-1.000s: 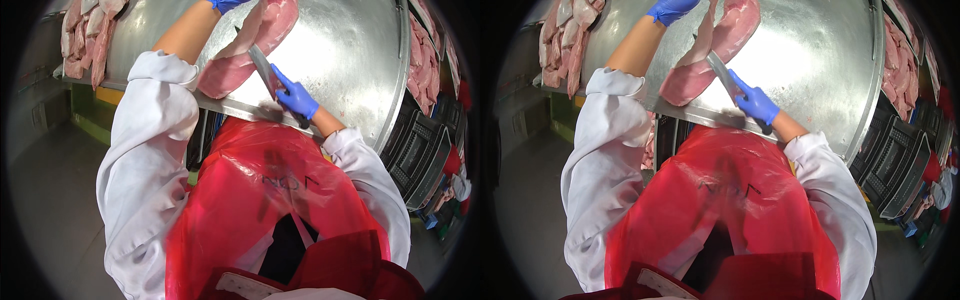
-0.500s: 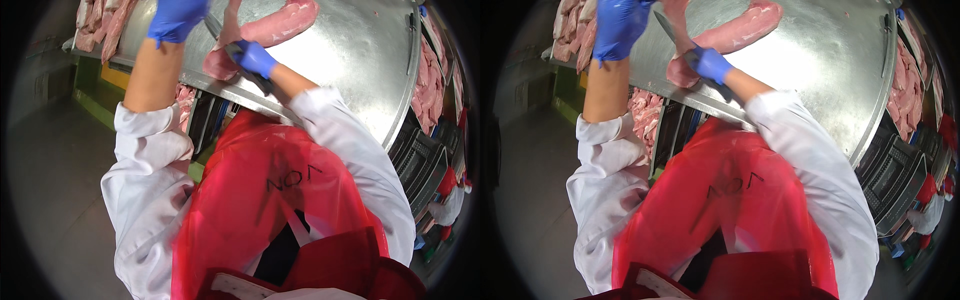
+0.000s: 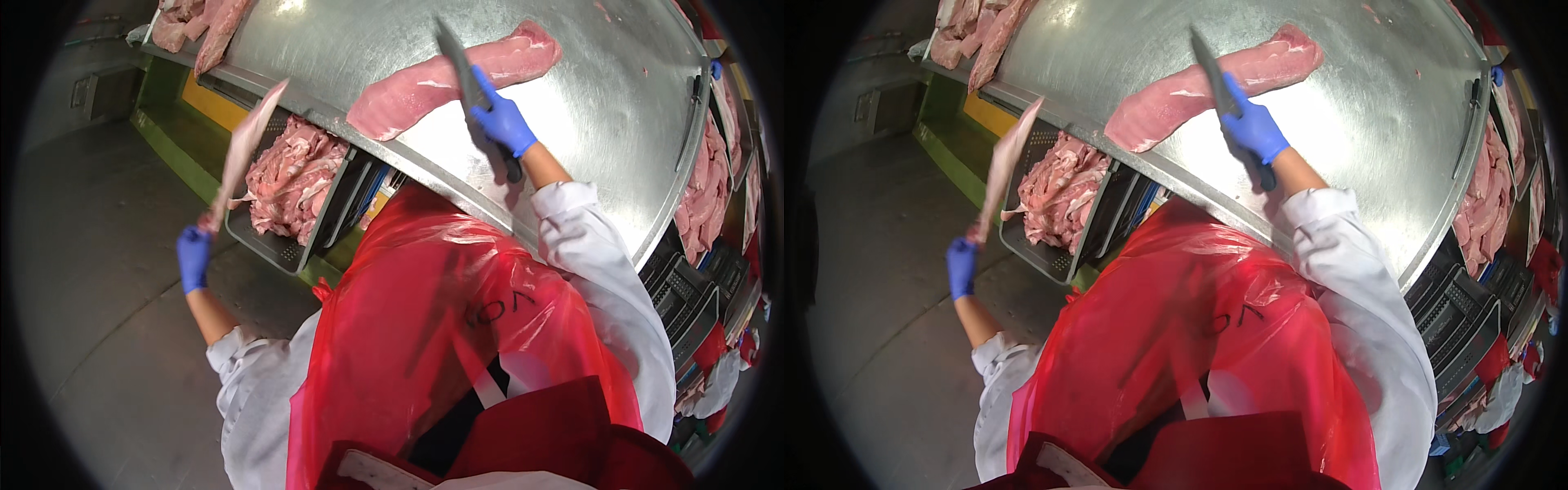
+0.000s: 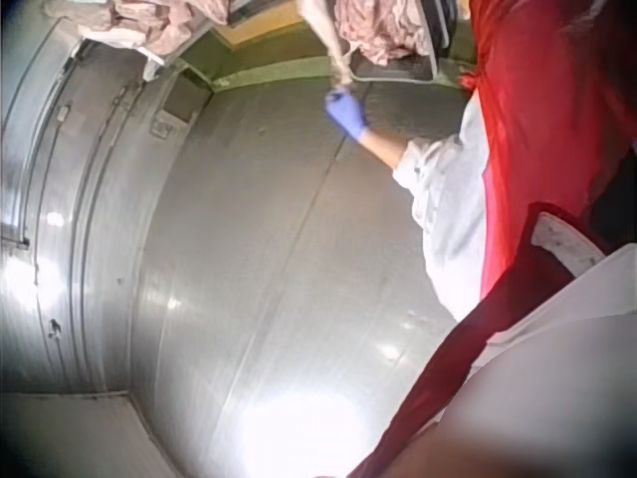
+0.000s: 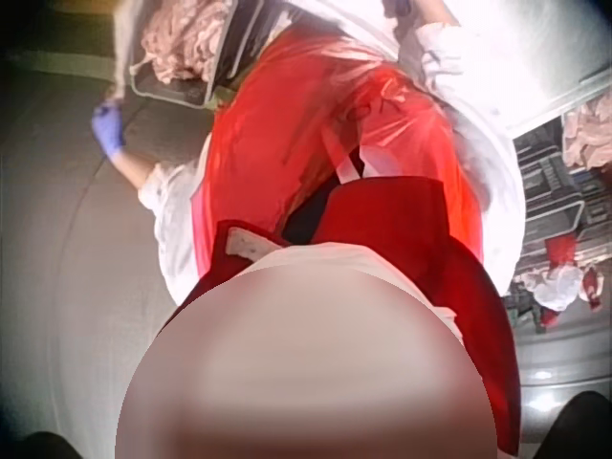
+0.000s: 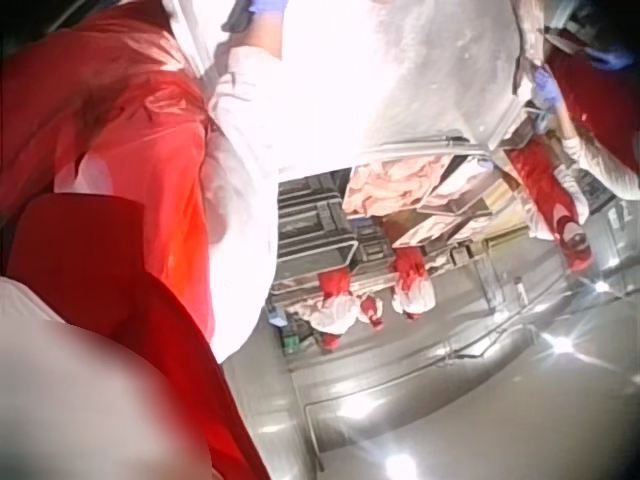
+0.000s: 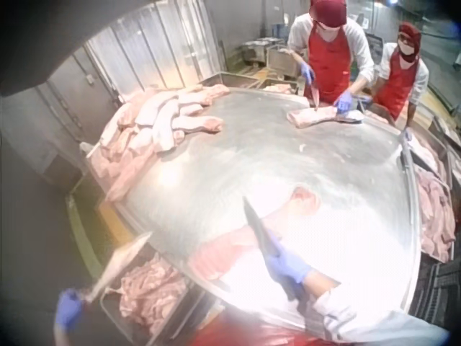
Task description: The person trims fat and connective tissue from raw pork loins using a boning knife on a stainless steel table. Trimmed pieces are placed into a bin below the table while the cleaned loins are set aside on the table.
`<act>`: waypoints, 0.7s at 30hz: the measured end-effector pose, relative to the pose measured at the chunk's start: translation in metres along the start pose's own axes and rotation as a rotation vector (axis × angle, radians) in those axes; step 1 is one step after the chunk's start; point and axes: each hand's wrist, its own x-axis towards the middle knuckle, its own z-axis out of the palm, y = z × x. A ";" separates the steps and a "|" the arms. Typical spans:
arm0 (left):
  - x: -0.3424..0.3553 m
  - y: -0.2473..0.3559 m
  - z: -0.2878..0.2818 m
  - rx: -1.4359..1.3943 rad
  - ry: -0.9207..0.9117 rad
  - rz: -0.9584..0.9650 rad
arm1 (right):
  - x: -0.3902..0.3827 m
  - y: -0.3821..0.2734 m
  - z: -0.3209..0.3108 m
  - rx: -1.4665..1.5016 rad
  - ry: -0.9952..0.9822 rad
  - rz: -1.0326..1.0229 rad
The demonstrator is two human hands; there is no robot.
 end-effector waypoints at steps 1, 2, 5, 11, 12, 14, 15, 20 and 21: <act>0.001 0.024 0.015 0.150 0.148 0.153 | 0.017 0.008 -0.009 -0.050 0.091 -0.016; -0.010 0.069 0.045 0.293 0.297 0.307 | 0.028 0.011 -0.017 -0.105 0.182 -0.032; -0.028 0.261 0.105 -0.235 0.162 0.815 | 0.053 -0.019 -0.013 -0.156 0.237 0.094; 0.005 0.440 0.265 0.239 0.226 1.134 | -0.012 -0.008 0.038 -0.439 0.028 0.165; 0.014 0.461 0.254 0.273 0.157 1.068 | -0.034 -0.002 0.036 -0.409 0.033 0.146; 0.042 0.493 0.248 0.274 0.131 0.874 | -0.065 -0.020 0.034 -0.443 -0.047 0.316; 0.063 0.508 0.245 0.228 0.178 0.742 | -0.070 -0.021 0.035 -0.447 -0.033 0.298; 0.166 0.512 0.216 -0.415 -0.186 0.548 | -0.072 -0.011 0.030 -0.372 -0.016 0.219; 0.170 0.511 0.218 -0.533 -0.245 0.455 | -0.070 -0.009 0.033 -0.327 0.016 0.200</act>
